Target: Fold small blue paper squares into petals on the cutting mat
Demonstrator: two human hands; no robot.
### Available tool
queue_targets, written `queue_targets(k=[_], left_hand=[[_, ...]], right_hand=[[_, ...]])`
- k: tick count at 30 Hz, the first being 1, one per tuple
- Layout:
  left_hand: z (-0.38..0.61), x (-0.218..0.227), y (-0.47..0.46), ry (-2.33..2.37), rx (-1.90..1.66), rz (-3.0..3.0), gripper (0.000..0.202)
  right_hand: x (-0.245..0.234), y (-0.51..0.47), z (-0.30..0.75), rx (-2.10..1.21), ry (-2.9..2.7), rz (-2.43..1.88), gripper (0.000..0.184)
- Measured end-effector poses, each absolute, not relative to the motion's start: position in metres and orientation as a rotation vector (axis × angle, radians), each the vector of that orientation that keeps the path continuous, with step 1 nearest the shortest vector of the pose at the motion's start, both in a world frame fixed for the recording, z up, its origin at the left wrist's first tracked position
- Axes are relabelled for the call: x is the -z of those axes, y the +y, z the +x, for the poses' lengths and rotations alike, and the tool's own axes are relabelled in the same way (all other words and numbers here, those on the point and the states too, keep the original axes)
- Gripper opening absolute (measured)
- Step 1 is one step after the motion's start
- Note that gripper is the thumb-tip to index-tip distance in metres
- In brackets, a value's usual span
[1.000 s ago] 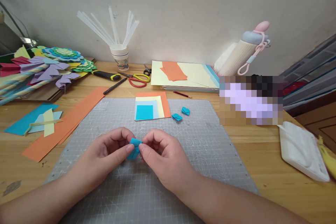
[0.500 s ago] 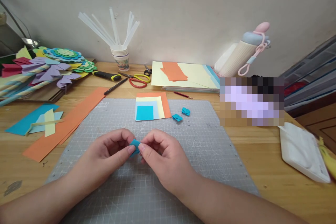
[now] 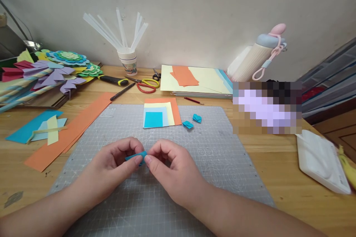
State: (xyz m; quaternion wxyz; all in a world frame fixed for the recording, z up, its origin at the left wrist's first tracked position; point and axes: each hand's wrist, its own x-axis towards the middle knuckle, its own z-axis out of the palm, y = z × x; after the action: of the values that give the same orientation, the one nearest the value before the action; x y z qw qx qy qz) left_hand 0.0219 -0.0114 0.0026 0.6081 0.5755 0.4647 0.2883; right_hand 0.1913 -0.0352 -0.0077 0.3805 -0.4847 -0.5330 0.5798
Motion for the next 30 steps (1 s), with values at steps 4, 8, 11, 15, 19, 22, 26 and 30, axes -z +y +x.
queue_targets(k=[4, 8, 11, 15, 19, 22, 26, 30], left_hand=[[0.0225, -0.0038, -0.0101, 1.094, -0.657, 1.317, 0.012], [0.0237, -0.0057, -0.0088, 1.093, -0.649, 1.325, 0.012], [0.0248, -0.0058, -0.0099, 1.115, -0.644, 1.323, 0.012], [0.0251, -0.0061, -0.0121, 1.116, -0.623, 1.332, 0.012], [0.0245, -0.0078, -0.0118, 1.115, -0.592, 1.320, 0.012], [0.0237, -0.0068, -0.0108, 1.096, -0.552, 1.329, 0.012], [0.0224, -0.0030, -0.0103, 1.080, -0.527, 1.344, 0.012], [0.0215, -0.0019, -0.0110, 1.068, -0.512, 1.374, 0.009]], right_hand=[[0.0064, -0.0347, 0.1907, -1.515, -1.354, -1.243, 0.017], [0.0045, -0.0334, 0.1895, -1.526, -1.372, -1.250, 0.017], [0.0048, -0.0337, 0.1901, -1.541, -1.370, -1.272, 0.016], [0.0055, -0.0352, 0.1920, -1.537, -1.392, -1.257, 0.020], [0.0047, -0.0348, 0.1921, -1.527, -1.434, -1.254, 0.021], [0.0046, -0.0343, 0.1916, -1.526, -1.450, -1.258, 0.019], [0.0033, -0.0345, 0.1924, -1.551, -1.415, -1.224, 0.021], [0.0008, -0.0342, 0.1932, -1.606, -1.377, -1.202, 0.022]])
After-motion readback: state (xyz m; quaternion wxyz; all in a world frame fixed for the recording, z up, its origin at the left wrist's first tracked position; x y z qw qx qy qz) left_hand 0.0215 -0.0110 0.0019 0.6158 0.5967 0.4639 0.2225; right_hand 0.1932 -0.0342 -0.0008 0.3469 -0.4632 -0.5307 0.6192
